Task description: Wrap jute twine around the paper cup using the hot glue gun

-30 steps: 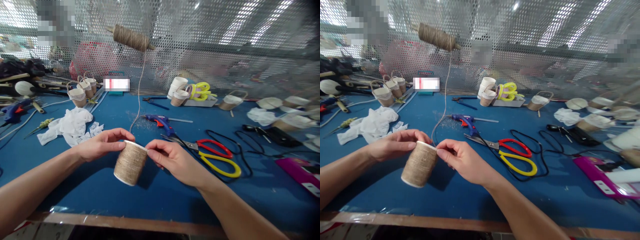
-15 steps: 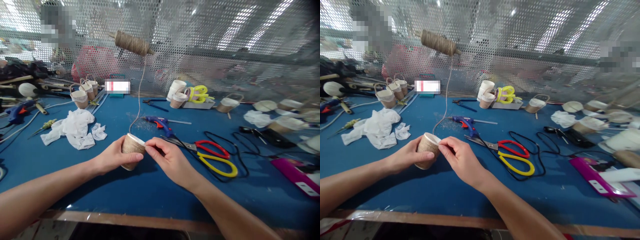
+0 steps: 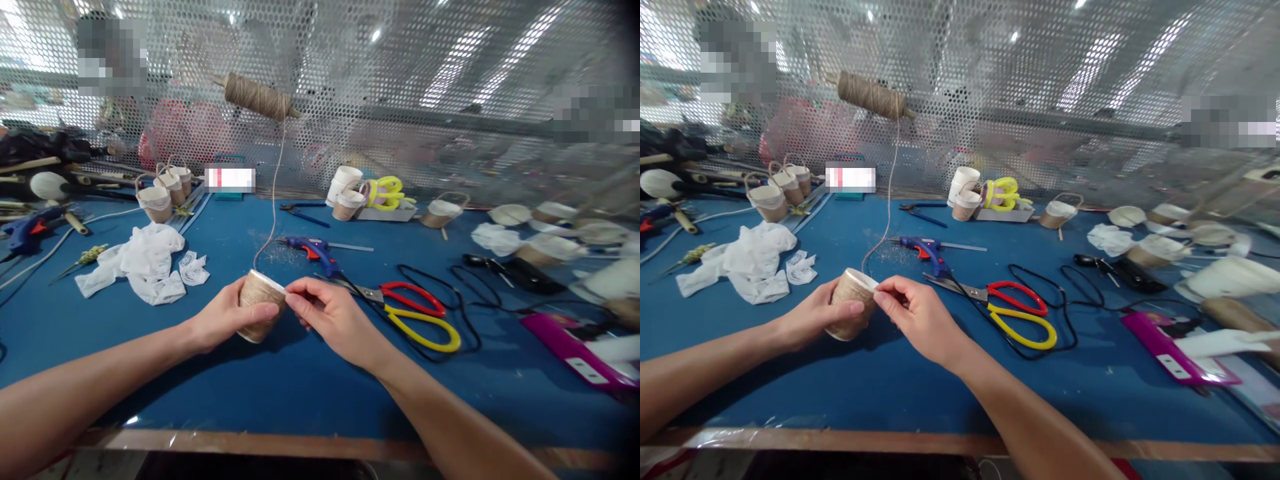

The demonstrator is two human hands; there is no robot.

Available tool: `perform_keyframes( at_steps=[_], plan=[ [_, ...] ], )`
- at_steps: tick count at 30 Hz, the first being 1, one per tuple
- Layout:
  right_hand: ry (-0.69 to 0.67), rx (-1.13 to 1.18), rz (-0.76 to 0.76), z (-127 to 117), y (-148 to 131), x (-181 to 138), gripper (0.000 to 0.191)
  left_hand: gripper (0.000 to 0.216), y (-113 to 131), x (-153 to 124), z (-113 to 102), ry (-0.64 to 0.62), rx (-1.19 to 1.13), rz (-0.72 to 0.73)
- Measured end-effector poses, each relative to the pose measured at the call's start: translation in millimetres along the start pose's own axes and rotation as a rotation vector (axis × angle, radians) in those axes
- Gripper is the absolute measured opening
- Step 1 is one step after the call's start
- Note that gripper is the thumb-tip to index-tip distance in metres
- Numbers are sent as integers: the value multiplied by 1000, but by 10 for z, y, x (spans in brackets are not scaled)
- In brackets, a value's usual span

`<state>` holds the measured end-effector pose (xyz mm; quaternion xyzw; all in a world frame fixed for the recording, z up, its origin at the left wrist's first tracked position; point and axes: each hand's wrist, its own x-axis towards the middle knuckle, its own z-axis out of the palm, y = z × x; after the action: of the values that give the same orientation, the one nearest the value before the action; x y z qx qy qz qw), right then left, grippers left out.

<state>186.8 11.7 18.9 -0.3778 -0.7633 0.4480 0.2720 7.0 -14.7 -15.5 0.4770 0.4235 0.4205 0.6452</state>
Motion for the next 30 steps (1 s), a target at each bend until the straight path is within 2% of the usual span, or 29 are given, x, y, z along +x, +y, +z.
perform_keyframes(
  at_steps=[13, 19, 24, 27, 30],
  plan=[
    [-31, 102, 3, -9, -37, -18, 14, 50, 8, -8, 14, -42, -68, -8],
    [-18, 57, -4, 0, -41, -20, 13, 52, -12, -8, 4, -75, -104, -31],
    [-23, -10, -22, -2, -42, -26, 14, 58, -31, -25, -34, -107, -17, -40],
    [1, -97, -68, -28, -46, -26, 14, 79, -13, -37, -84, -59, 135, 77],
    [37, -228, -159, -54, -43, -31, 14, 80, 49, -52, -143, 104, 418, 378]
  ],
)
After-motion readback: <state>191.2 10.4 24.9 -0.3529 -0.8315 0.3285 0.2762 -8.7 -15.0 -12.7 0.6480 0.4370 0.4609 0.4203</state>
